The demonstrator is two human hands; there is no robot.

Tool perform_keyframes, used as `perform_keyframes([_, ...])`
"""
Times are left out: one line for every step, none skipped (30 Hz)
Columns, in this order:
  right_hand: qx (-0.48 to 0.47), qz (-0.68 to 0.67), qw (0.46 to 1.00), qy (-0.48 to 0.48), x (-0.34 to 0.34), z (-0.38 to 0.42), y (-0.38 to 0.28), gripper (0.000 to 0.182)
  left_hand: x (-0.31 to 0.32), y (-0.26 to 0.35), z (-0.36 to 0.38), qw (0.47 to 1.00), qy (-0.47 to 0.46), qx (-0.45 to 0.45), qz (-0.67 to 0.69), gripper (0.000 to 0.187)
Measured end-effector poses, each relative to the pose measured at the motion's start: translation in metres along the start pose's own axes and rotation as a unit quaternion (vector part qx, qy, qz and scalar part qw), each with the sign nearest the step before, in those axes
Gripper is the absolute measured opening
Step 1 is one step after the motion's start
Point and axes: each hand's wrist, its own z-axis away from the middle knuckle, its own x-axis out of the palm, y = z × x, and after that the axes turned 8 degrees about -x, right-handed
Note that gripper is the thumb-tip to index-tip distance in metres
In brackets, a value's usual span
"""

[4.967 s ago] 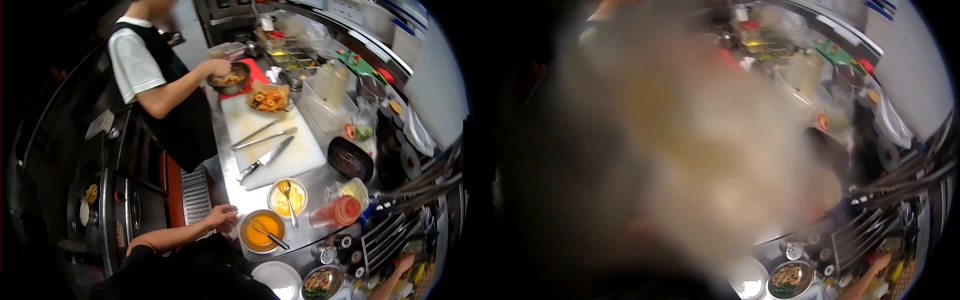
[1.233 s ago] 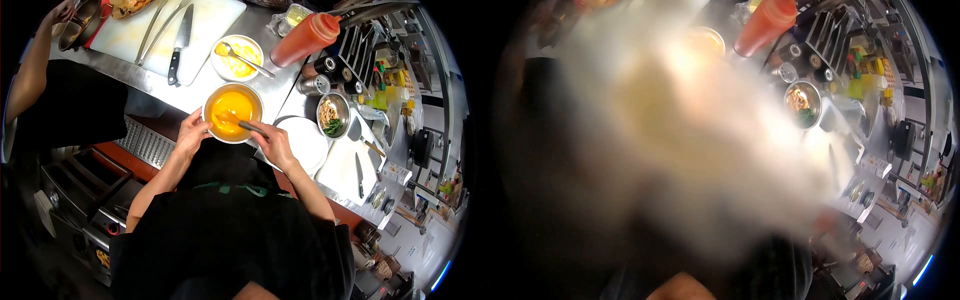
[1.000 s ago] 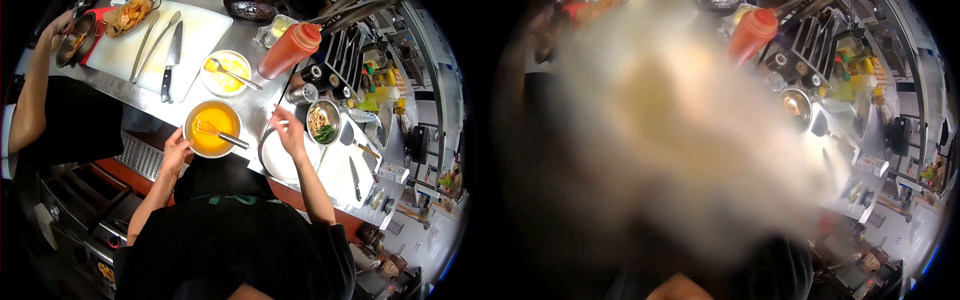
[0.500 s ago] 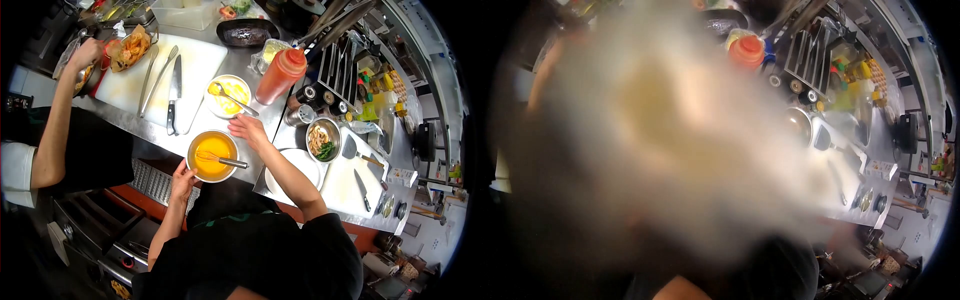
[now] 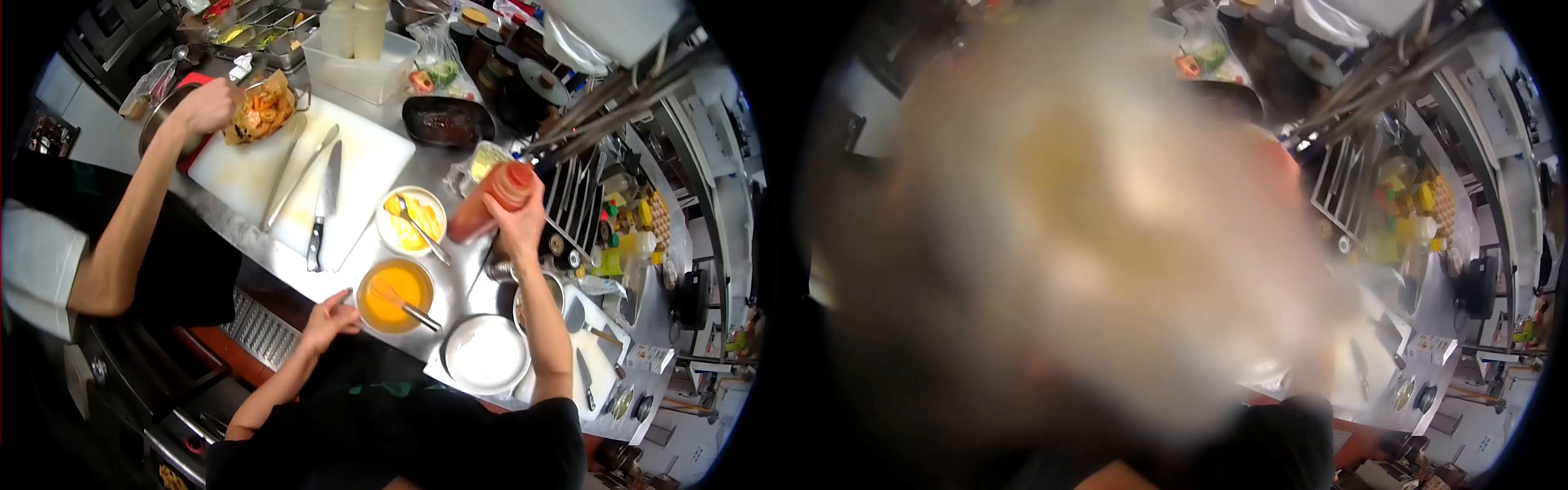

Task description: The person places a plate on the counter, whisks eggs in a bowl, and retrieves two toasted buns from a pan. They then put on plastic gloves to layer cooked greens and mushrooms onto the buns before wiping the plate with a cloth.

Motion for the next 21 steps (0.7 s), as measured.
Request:
perform_keyframes([0.061,0.036,0.996,-0.051,-0.010,-0.015,-0.069,0.072,-0.012,-0.003,0.001,0.995,0.012,0.045,-0.086,0.061])
perform_keyframes([0.123,0.073,0.985,-0.100,-0.016,-0.032,-0.138,0.070,-0.017,0.020,0.016,0.958,0.069,0.133,-0.245,0.049])
perform_keyframes([0.075,-0.028,0.996,-0.026,-0.017,-0.038,-0.110,0.068,-0.024,0.043,0.020,0.942,0.081,0.186,-0.268,0.041])
perform_keyframes([0.029,-0.126,0.990,0.050,-0.022,-0.042,-0.082,0.066,-0.027,0.069,0.018,0.923,0.090,0.235,-0.291,0.034])
perform_keyframes([-0.034,-0.079,0.996,0.030,-0.021,-0.055,-0.103,0.062,-0.010,0.112,0.001,0.910,0.123,0.316,-0.238,0.028])
perform_keyframes([-0.097,-0.025,0.995,0.004,-0.018,-0.078,-0.138,0.057,0.013,0.167,-0.024,0.891,0.152,0.391,-0.175,0.022])
perform_keyframes([-0.083,0.000,0.997,0.003,-0.006,-0.088,-0.159,0.069,0.040,0.208,-0.040,0.872,0.138,0.459,-0.102,0.014])
perform_keyframes([-0.135,0.072,0.988,0.002,0.000,-0.100,-0.149,0.070,0.065,0.246,-0.062,0.815,0.173,0.543,-0.104,0.011])
perform_keyframes([-0.133,0.044,0.990,0.013,0.015,-0.104,-0.163,0.068,0.088,0.282,-0.084,0.810,0.158,0.562,-0.056,0.010])
perform_keyframes([-0.134,0.015,0.991,0.022,0.029,-0.109,-0.175,0.066,0.100,0.316,-0.106,0.761,0.216,0.592,-0.158,0.012])
perform_keyframes([-0.111,0.012,0.994,0.011,0.031,-0.115,-0.169,0.076,0.109,0.342,-0.147,0.701,0.260,0.642,-0.169,0.014])
perform_keyframes([-0.120,0.062,0.991,0.020,0.032,-0.119,-0.165,0.078,0.103,0.372,-0.176,0.672,0.301,0.604,-0.306,0.016])
perform_keyframes([-0.127,0.082,0.988,0.019,0.030,-0.123,-0.164,0.078,0.093,0.396,-0.211,0.607,0.343,0.622,-0.357,0.018])
perform_keyframes([-0.132,0.099,0.986,0.016,0.030,-0.125,-0.163,0.079,0.078,0.421,-0.248,0.578,0.355,0.599,-0.425,0.018])
perform_keyframes([-0.180,-0.058,0.982,-0.022,0.031,-0.123,-0.177,0.082,0.058,0.445,-0.278,0.544,0.366,0.571,-0.494,0.019])
perform_keyframes([-0.127,-0.005,0.990,0.059,0.044,-0.130,-0.178,0.086,0.040,0.465,-0.300,0.555,0.362,0.526,-0.533,0.018])
perform_keyframes([-0.140,-0.010,0.989,0.046,0.048,-0.135,-0.179,0.088,0.024,0.477,-0.316,0.567,0.354,0.477,-0.570,0.017])
perform_keyframes([-0.153,-0.011,0.988,0.031,0.049,-0.140,-0.179,0.089,0.016,0.483,-0.322,0.612,0.334,0.429,-0.575,0.018])
perform_keyframes([-0.150,-0.007,0.988,0.036,0.048,-0.148,-0.172,0.089,0.013,0.491,-0.329,0.654,0.312,0.381,-0.574,0.018])
perform_keyframes([-0.188,-0.078,0.979,-0.017,0.047,-0.158,-0.165,0.091,0.008,0.497,-0.342,0.653,0.306,0.384,-0.576,0.018])
perform_keyframes([-0.225,-0.150,0.960,-0.073,0.048,-0.166,-0.159,0.092,0.001,0.499,-0.359,0.671,0.277,0.345,-0.595,0.019])
